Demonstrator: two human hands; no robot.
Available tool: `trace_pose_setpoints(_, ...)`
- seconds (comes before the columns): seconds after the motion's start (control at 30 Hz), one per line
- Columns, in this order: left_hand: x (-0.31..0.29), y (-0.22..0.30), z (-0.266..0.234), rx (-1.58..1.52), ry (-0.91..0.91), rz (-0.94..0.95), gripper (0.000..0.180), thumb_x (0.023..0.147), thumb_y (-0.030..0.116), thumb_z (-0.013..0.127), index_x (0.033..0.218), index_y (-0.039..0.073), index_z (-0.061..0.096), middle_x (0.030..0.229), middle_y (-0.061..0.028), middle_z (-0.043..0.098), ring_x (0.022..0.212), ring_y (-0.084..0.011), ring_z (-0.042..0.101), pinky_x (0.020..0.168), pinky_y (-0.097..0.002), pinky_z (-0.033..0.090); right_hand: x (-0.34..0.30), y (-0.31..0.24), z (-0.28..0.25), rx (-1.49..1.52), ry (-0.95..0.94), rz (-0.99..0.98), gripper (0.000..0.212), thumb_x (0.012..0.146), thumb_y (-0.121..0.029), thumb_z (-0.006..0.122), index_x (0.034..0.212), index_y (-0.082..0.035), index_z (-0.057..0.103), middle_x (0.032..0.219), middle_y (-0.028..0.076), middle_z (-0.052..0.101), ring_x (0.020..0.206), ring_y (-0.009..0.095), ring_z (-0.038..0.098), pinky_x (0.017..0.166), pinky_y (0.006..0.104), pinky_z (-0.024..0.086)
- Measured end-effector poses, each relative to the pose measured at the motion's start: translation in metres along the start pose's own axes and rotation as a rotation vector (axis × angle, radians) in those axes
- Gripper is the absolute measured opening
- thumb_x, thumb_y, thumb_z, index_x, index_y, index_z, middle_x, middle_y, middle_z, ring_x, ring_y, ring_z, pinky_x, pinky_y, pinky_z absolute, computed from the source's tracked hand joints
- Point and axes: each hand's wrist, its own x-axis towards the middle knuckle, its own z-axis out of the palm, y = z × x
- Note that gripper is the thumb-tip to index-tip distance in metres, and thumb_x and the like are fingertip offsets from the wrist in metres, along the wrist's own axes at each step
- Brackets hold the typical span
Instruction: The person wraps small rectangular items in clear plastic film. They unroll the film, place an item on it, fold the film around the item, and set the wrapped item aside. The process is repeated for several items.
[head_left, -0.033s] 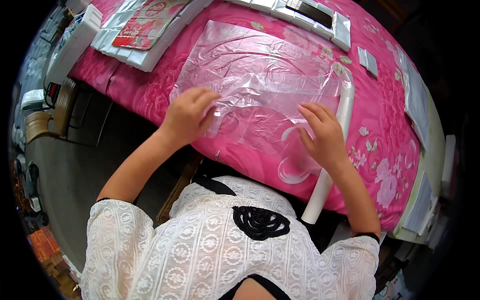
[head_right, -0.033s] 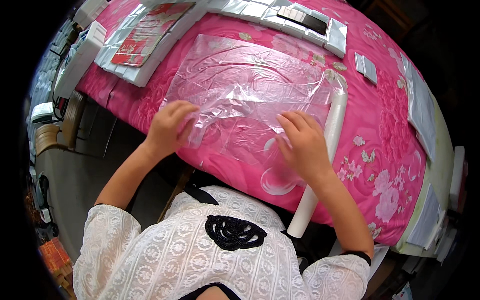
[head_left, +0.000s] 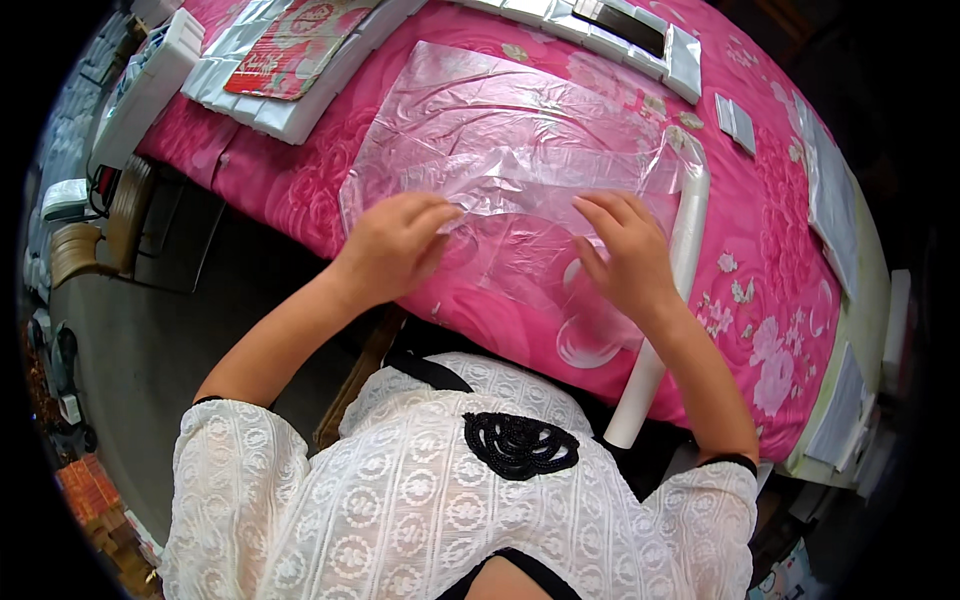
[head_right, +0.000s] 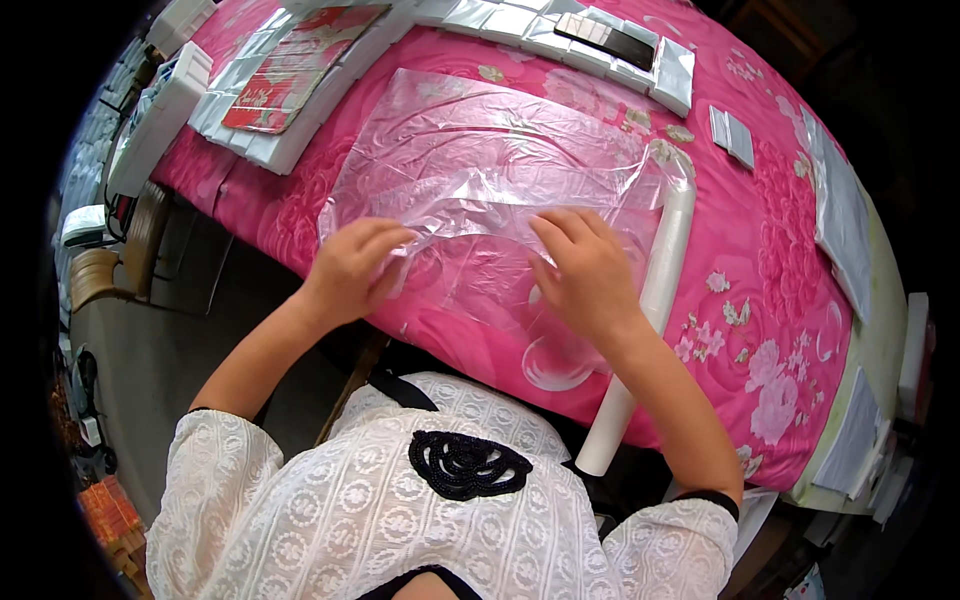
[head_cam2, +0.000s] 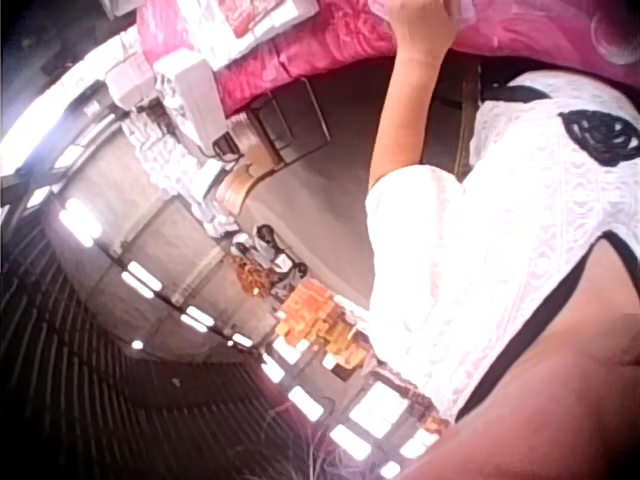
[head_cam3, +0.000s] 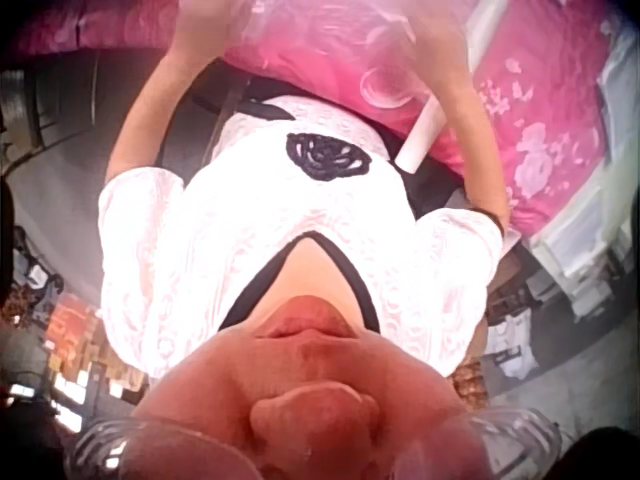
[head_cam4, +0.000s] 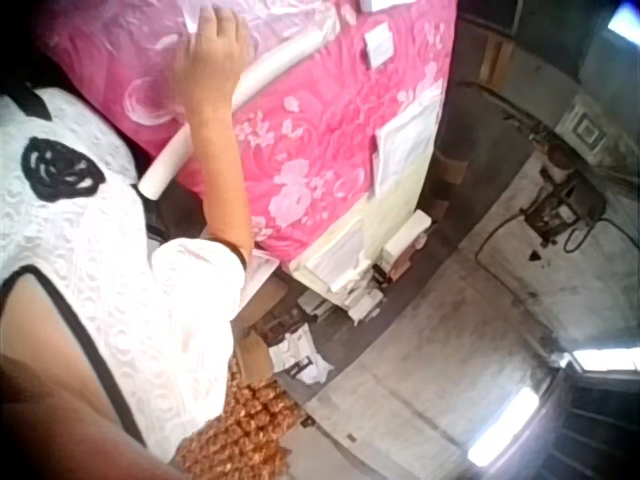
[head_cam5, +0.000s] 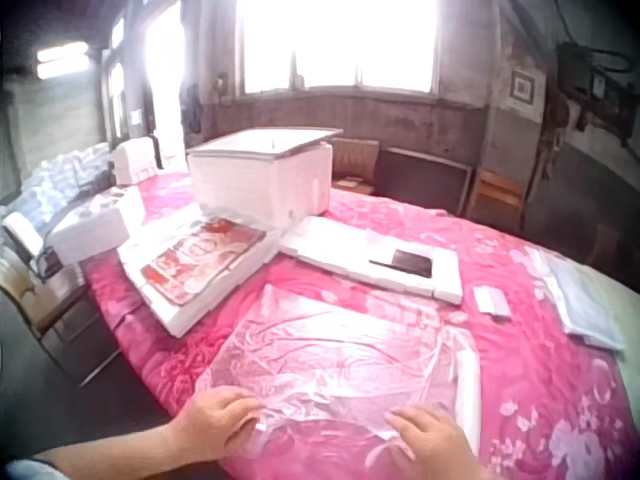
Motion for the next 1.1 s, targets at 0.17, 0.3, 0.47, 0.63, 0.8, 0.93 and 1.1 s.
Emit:
trace_pose_setpoints(0.17, -0.003, 0.01, 0.034, -0.096, -0.139, 0.146, 0.041, 0.075, 0.013, 0.063, 0.112, 0.0, 0.054, 0.117, -0.0155, 0.055, 0.107, -0.0311, 0.054, 0.092, -0.0397, 0.044, 0.074, 0.006, 0.082, -0.027, 0.105, -0.133, 0.024, 0.072, -0.011, 0.066, 0.095, -0.003, 0.064, 0.096, 0.009, 0.062, 0.097, 0.027, 0.057, 0.082, 0.0366, 0.047)
trace_pose_setpoints(0.3, -0.002, -0.004, 0.027, -0.09, -0.195, 0.084, 0.052, 0.076, 0.02, 0.063, 0.121, -0.001, 0.048, 0.127, -0.0177, 0.048, 0.116, -0.0331, 0.048, 0.098, -0.0409, 0.039, 0.086, 0.011, 0.092, 0.034, 0.156, 0.042, 0.014, 0.076, -0.014, 0.062, 0.084, -0.003, 0.068, 0.08, 0.008, 0.065, 0.08, 0.026, 0.061, 0.071, 0.0371, 0.049)
trace_pose_setpoints(0.47, -0.01, -0.027, 0.025, -0.027, -0.301, 0.025, 0.066, 0.081, 0.035, 0.058, 0.132, -0.001, 0.037, 0.139, -0.0191, 0.037, 0.129, -0.0336, 0.035, 0.107, -0.0444, 0.028, 0.093, 0.023, 0.078, 0.607, 0.17, 0.667, 0.019, 0.084, -0.017, 0.057, 0.087, -0.003, 0.069, 0.069, 0.01, 0.065, 0.061, 0.024, 0.061, 0.061, 0.0348, 0.047)
trace_pose_setpoints(0.63, -0.012, -0.048, 0.015, 0.183, -0.439, 0.021, 0.078, 0.083, 0.049, 0.049, 0.139, -0.001, 0.029, 0.146, -0.0179, 0.028, 0.137, -0.0314, 0.023, 0.111, -0.0446, 0.017, 0.079, 0.006, 0.079, 0.539, 0.184, 0.467, 0.026, 0.085, -0.024, 0.057, 0.091, 0.0, 0.067, 0.074, 0.013, 0.066, 0.067, 0.027, 0.062, 0.061, 0.0372, 0.046)
trace_pose_setpoints(0.8, -0.013, -0.068, 0.002, 0.232, -0.488, 0.025, 0.084, 0.083, 0.057, 0.043, 0.142, 0.0, 0.023, 0.149, -0.0165, 0.022, 0.139, -0.0308, 0.017, 0.112, -0.0444, 0.012, 0.058, -0.016, 0.087, 0.026, 0.032, 0.023, 0.043, 0.075, -0.022, 0.067, 0.111, 0.002, 0.058, 0.115, 0.017, 0.058, 0.109, 0.032, 0.051, 0.095, 0.0408, 0.038)
trace_pose_setpoints(0.93, -0.011, -0.072, 0.001, 0.019, -0.31, -0.068, 0.072, 0.081, 0.037, 0.058, 0.138, 0.001, 0.032, 0.144, -0.0171, 0.031, 0.133, -0.0328, 0.029, 0.108, -0.0419, 0.024, 0.055, -0.012, 0.087, 0.021, 0.085, 0.004, 0.038, 0.073, -0.015, 0.067, 0.108, -0.001, 0.06, 0.111, 0.016, 0.06, 0.104, 0.031, 0.055, 0.091, 0.0393, 0.041)
trace_pose_setpoints(1.1, 0.015, -0.057, 0.018, -0.054, -0.117, -0.127, 0.062, 0.074, 0.021, 0.071, 0.127, 0.002, 0.045, 0.136, -0.0163, 0.042, 0.124, -0.0334, 0.041, 0.102, -0.0382, 0.035, 0.058, 0.001, 0.082, 0.063, 0.095, 0.097, 0.035, 0.073, -0.011, 0.066, 0.106, -0.003, 0.062, 0.109, 0.014, 0.061, 0.098, 0.03, 0.058, 0.087, 0.0383, 0.046)
